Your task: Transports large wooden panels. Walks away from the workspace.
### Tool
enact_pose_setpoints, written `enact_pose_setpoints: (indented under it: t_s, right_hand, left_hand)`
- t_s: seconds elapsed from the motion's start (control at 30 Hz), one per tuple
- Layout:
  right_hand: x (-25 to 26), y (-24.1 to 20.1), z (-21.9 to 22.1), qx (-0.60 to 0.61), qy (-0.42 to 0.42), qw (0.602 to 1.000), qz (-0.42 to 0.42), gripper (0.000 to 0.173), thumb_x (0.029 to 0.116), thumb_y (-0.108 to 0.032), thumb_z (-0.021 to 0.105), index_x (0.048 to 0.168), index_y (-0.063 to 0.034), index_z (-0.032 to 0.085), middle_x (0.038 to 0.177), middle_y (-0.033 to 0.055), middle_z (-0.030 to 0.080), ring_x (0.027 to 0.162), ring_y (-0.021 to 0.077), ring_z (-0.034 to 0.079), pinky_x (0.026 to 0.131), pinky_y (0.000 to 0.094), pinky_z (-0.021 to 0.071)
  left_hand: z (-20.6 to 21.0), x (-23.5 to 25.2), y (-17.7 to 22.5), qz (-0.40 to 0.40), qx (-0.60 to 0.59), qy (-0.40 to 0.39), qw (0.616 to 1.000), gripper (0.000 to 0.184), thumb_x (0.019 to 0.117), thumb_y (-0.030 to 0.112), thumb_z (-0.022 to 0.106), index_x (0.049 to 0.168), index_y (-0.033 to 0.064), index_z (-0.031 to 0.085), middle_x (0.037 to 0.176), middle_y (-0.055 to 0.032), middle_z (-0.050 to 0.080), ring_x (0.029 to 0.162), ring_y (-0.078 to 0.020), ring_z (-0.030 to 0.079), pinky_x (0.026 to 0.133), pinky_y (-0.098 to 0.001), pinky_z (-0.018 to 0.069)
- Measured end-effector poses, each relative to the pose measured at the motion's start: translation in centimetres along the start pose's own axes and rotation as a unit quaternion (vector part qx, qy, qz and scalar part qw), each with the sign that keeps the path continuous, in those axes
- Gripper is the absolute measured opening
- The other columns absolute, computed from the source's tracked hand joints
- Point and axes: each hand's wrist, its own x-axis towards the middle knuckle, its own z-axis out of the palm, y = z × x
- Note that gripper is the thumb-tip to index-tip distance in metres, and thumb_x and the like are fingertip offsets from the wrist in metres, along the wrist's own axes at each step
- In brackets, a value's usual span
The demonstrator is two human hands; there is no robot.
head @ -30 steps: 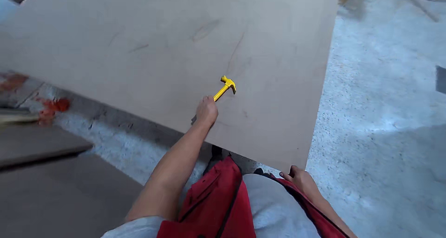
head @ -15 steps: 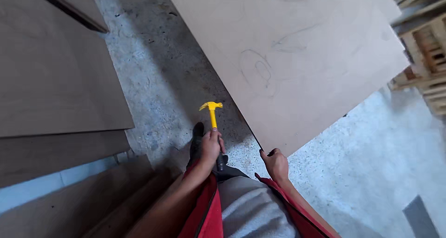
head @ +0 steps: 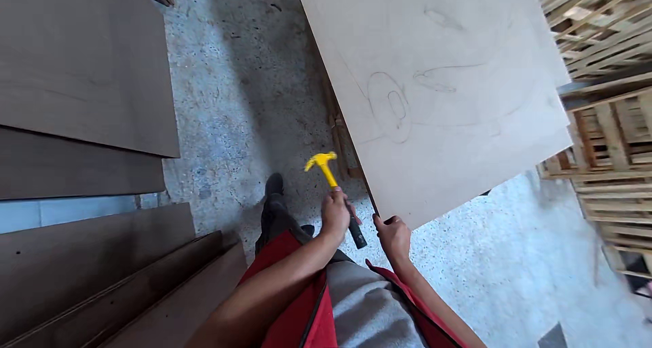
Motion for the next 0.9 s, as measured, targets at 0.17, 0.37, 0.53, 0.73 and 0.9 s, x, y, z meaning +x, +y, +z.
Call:
enact_pose_setpoints:
  t_s: [0.17,0.37,0.53,0.73,0.9]
  right_hand:
    - [0.2,0.0,-0.1,0.007,-0.01,1.0,0.008,0.048,0.0918,-0.055,0.069,0.096,-0.0079,0.073,0.08,0.0053,0.075,0.076,0.0223,0.074,0.076,0.0495,0.0589]
    - [-0.6,-1.3,-0.6,0.038,-0.013,0.999,0.005,0.044,0.0934,-0.051,0.07,0.09,-0.0068,0.072,0.073,0.0035,0.071,0.067,0.0188,0.07,0.068,0.0454,0.0576]
    - [0.2,-0.1,-0.3,0.074,-0.028,0.997,0.003,0.041,0.0926,-0.048,0.071,0.092,-0.0072,0.071,0.073,0.0015,0.074,0.065,0.0171,0.072,0.067,0.0441,0.0612]
    - [0.3,0.0,-0.4,0.066,-0.033,0.997,0.006,0.04,0.0913,-0.048,0.072,0.089,-0.0086,0.071,0.07,0.0005,0.073,0.063,0.0163,0.071,0.065,0.0432,0.0601]
    - [0.1,-0.4,-0.3,0.074,-0.028,0.997,0.009,0.036,0.0903,-0.045,0.073,0.088,-0.0086,0.07,0.069,0.0005,0.072,0.062,0.0158,0.07,0.064,0.0423,0.0589]
  left_hand:
    - [1.2,0.2,1.5,0.008,-0.027,-0.008,1.0,0.054,0.1137,0.043,0.025,0.111,-0.0031,0.054,0.067,-0.0121,0.06,0.049,-0.0232,0.062,0.05,-0.0391,0.059]
    - [3.1,1.3,1.7,-0.014,-0.005,-0.033,0.999,0.058,0.1135,0.044,0.025,0.111,-0.0039,0.056,0.072,-0.0158,0.064,0.057,-0.0273,0.066,0.056,-0.0442,0.0605]
    - [2.3,1.8,3.4,0.03,-0.084,0.017,0.996,0.058,0.113,0.047,0.02,0.111,-0.0018,0.052,0.07,-0.014,0.062,0.055,-0.0277,0.066,0.055,-0.0448,0.061]
    - [3.4,1.9,3.9,0.0,-0.085,0.0,0.996,0.057,0.1129,0.046,0.025,0.109,-0.0027,0.055,0.068,-0.013,0.061,0.052,-0.0248,0.064,0.052,-0.0407,0.0598]
    - [3.6,2.2,3.9,-0.005,0.002,-0.018,1.0,0.056,0.1136,0.044,0.025,0.115,-0.0034,0.055,0.072,-0.0152,0.064,0.057,-0.0266,0.067,0.057,-0.0431,0.0614]
